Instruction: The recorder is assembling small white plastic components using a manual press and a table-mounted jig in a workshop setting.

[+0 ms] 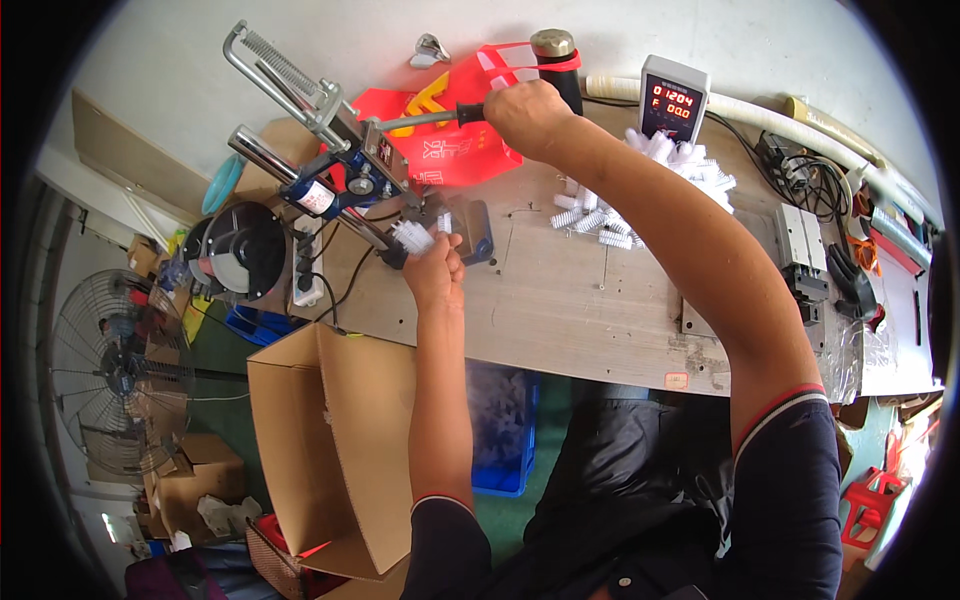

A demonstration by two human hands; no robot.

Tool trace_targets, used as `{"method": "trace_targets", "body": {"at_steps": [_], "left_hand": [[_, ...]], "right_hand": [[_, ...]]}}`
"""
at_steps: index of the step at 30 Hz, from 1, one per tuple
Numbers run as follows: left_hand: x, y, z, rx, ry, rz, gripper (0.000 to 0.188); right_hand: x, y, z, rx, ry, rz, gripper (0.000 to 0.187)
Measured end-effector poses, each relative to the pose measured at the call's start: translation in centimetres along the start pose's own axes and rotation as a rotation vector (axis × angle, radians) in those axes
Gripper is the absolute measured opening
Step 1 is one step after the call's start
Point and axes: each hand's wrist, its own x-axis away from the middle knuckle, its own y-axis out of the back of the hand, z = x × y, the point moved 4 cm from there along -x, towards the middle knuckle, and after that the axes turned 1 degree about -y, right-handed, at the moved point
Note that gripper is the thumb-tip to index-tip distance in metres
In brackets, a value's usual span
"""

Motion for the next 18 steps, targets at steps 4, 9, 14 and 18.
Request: {"method": "trace_targets", "body": {"at_steps": [4, 9, 14, 18], "left_hand": [[0.5, 0.0, -0.3, -0.016, -0.026, -0.030, 0.023], [0.4, 0.4, -0.5, -0.036, -0.002, -0.030, 0.022], [0.4, 0.3, -0.5, -0.089, 0.008, -0.045, 0.022], [0.1, 0.5, -0.5, -0.085, 0.009, -0.004, 0.027]], "right_hand": [[0.2, -0.5, 0.5, -0.004, -0.028, 0.055, 0.011], [0.4, -2.0, 1.2, -0.032, -0.045, -0.021, 0.013], [0.8, -4.8, 2.5, -0.045, -0.093, -0.084, 0.014], [0.9, -4.9, 1.9, -0.123, -0.111, -0.075, 0.014]]}}
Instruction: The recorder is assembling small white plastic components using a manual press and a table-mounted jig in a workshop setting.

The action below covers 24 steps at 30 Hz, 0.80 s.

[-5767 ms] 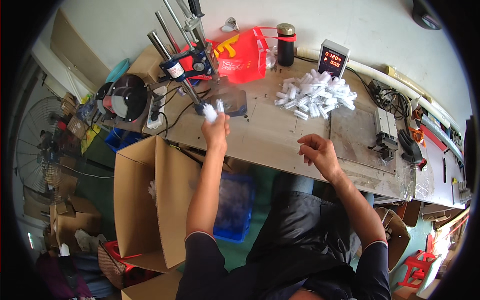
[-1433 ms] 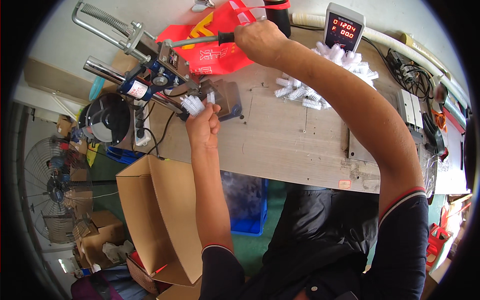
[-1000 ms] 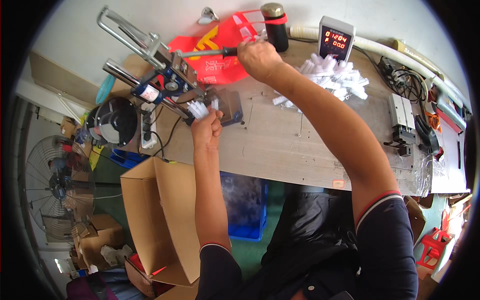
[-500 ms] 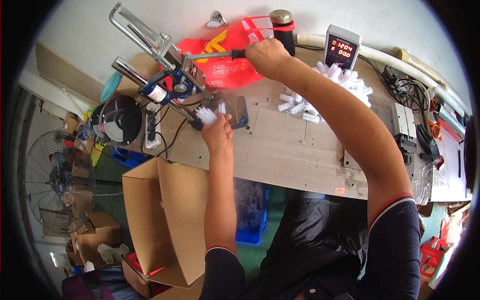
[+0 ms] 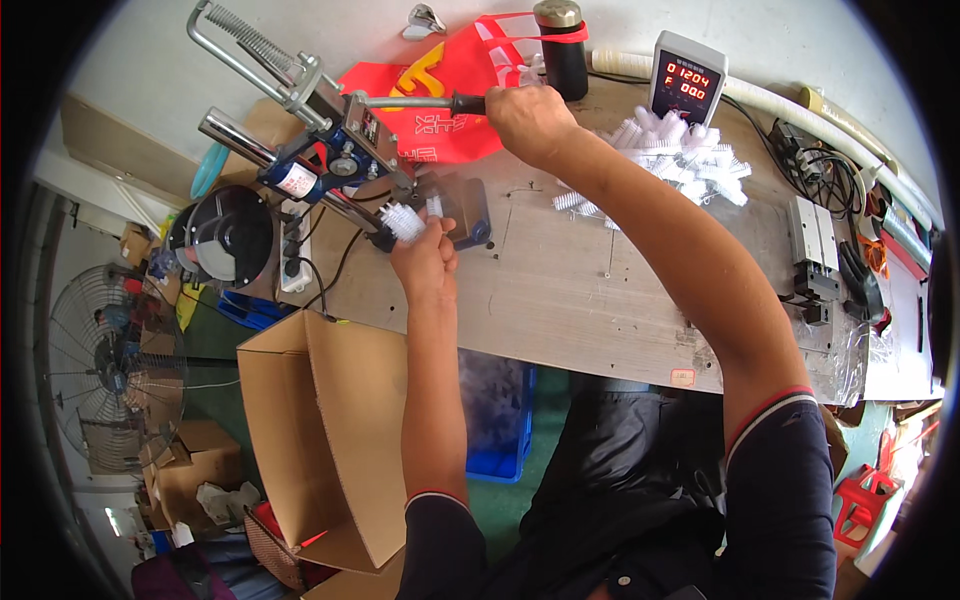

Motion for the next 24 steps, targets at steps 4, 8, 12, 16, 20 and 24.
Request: {"method": "trace_targets", "body": {"at_steps": [4, 8, 12, 16, 20, 24], "left_hand": [[0.6, -0.9, -0.6, 0.020, -0.019, 0.010, 0.022], [-0.1, 0.7, 0.7, 0.022, -0.042, 0.062, 0.023], [0.4, 1.2, 1.1, 0.050, -0.014, 0.068, 0.026], [3.0, 1.3, 0.1, 0.028, -0.039, 0.154, 0.034], [6.4, 2.9, -1.0, 0.139, -0.101, 0.291, 0.036], [10.1, 3.0, -1.5, 0.499, -0.044, 0.535, 0.025]], "right_hand": [[0.6, -0.8, 0.4, -0.022, -0.083, -0.182, 0.014], [0.1, 0.0, 0.6, -0.106, -0.012, 0.099, 0.017], [0.8, 3.5, -3.3, -0.061, -0.084, 0.166, 0.031], [2.7, 11.9, -5.5, -0.115, -0.014, -0.309, 0.058], [7.2, 17.8, -4.3, -0.358, -0.064, -0.489, 0.044], [15.8, 15.6, -3.9, -0.649, -0.164, -0.398, 0.024]]}}
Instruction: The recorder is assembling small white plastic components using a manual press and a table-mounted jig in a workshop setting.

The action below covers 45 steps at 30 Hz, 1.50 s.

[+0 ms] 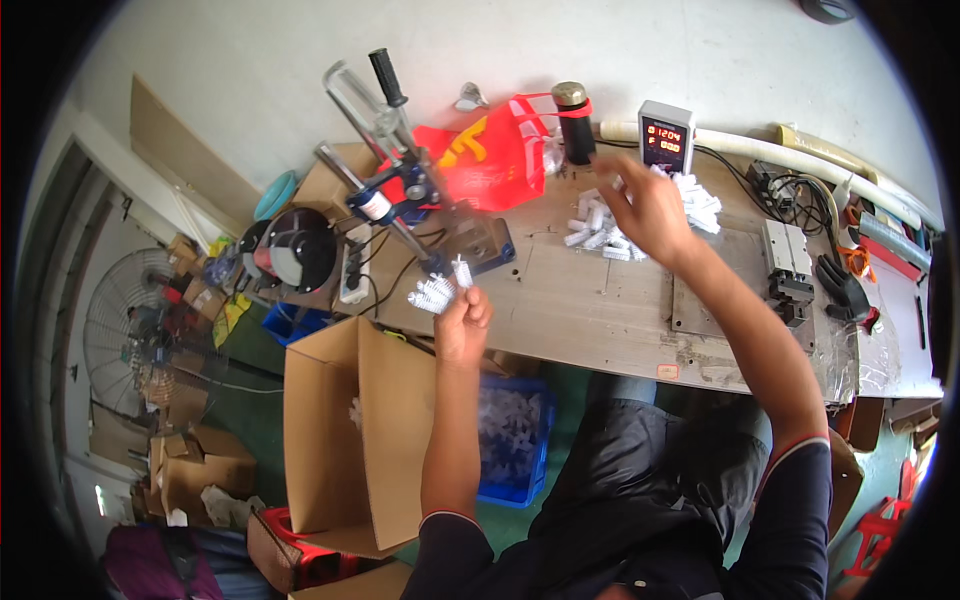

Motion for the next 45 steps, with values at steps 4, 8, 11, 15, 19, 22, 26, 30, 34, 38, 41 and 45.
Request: {"method": "trace_targets", "body": {"at_steps": [4, 8, 11, 15, 19, 22, 26, 30, 34, 38, 41, 45], "left_hand": [[3.4, -2.5, -0.9, 0.225, 0.046, 0.181, 0.018], [6.6, -2.9, -2.9, 0.287, 0.034, 0.203, 0.014], [9.3, -0.1, -5.1, 0.138, 0.003, -0.068, 0.013], [14.2, 4.5, -10.8, -0.363, -0.131, -0.584, 0.018], [21.1, 15.0, -18.8, -0.543, -0.342, -0.946, 0.019], [28.1, 22.2, -24.0, -0.695, -0.302, -1.168, 0.023], [29.8, 26.5, -22.4, -1.584, 0.183, -1.238, 0.049], [29.1, 29.0, -22.2, -1.963, 0.155, -1.274, 0.058], [26.5, 25.4, -22.2, -1.655, -0.541, -1.053, 0.025], [14.3, 9.7, -12.5, -1.502, -0.524, -0.672, 0.019], [8.5, 1.0, -4.9, -1.467, -0.534, -0.289, 0.018], [0.5, -6.6, 6.7, -1.534, -0.636, 0.169, 0.025]], "right_hand": [[10.3, 0.8, -2.1, 0.057, -0.160, 0.135, 0.023], [17.9, 2.7, -3.9, 0.047, -0.266, 0.156, 0.022], [20.5, 4.2, -4.3, 0.084, -0.143, 0.129, 0.019], [23.6, 6.6, -6.5, 0.049, -0.272, 0.042, 0.013], [25.0, 8.0, -9.1, -0.107, -0.528, -0.009, 0.013], [25.3, 6.7, -10.3, -0.124, -0.449, 0.009, 0.014], [24.7, 8.6, -7.4, 0.039, -0.495, 0.061, 0.014], [25.7, 8.7, -9.5, 0.104, -0.332, 0.024, 0.014], [24.4, 7.5, -7.7, -0.016, -0.456, 0.088, 0.015], [26.4, 11.5, -8.4, 0.039, -0.578, -0.044, 0.015], [27.5, 11.8, -8.9, -0.031, -0.574, -0.126, 0.014], [27.2, 11.4, -8.0, 0.085, -0.557, -0.109, 0.012]]}}
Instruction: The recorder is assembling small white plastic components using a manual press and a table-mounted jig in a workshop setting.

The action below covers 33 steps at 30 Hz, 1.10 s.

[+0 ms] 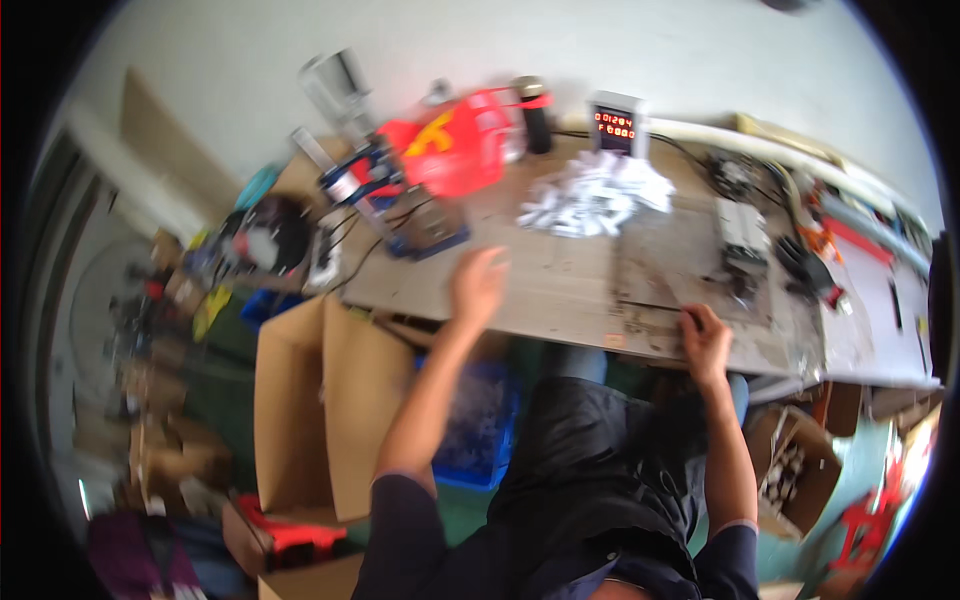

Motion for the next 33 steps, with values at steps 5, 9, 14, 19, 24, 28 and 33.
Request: {"method": "trace_targets", "body": {"at_steps": [5, 9, 14, 19, 24, 28, 33], "left_hand": [[-6.0, -11.1, -0.7, -0.041, -0.016, -0.065, 0.054], [-4.5, -14.6, -0.2, -0.219, 0.023, 0.002, 0.050], [-3.8, -14.0, 1.6, -0.390, 0.030, -0.064, 0.026], [-4.0, -14.0, -0.8, -0.480, 0.026, -0.025, 0.021], [-3.3, -12.6, -1.4, -0.512, -0.007, 0.024, 0.020], [-2.9, -11.9, -1.4, -0.427, -0.010, 0.100, 0.020], [-1.1, -10.5, 0.3, -0.303, 0.060, -0.092, 0.014]], "right_hand": [[1.0, -0.2, -1.6, 0.067, 0.076, -0.054, 0.014], [1.3, -0.8, -2.2, 0.195, 0.089, -0.043, 0.016], [1.1, -2.8, -0.7, 0.299, 0.210, -0.020, 0.016], [0.4, -2.2, -1.2, 0.514, 0.279, 0.015, 0.016], [0.0, -2.3, -2.2, 0.522, 0.301, 0.022, 0.017], [0.3, -2.3, -1.5, 0.536, 0.285, 0.033, 0.017], [0.5, -3.2, -1.5, 0.523, 0.319, 0.024, 0.014]]}}
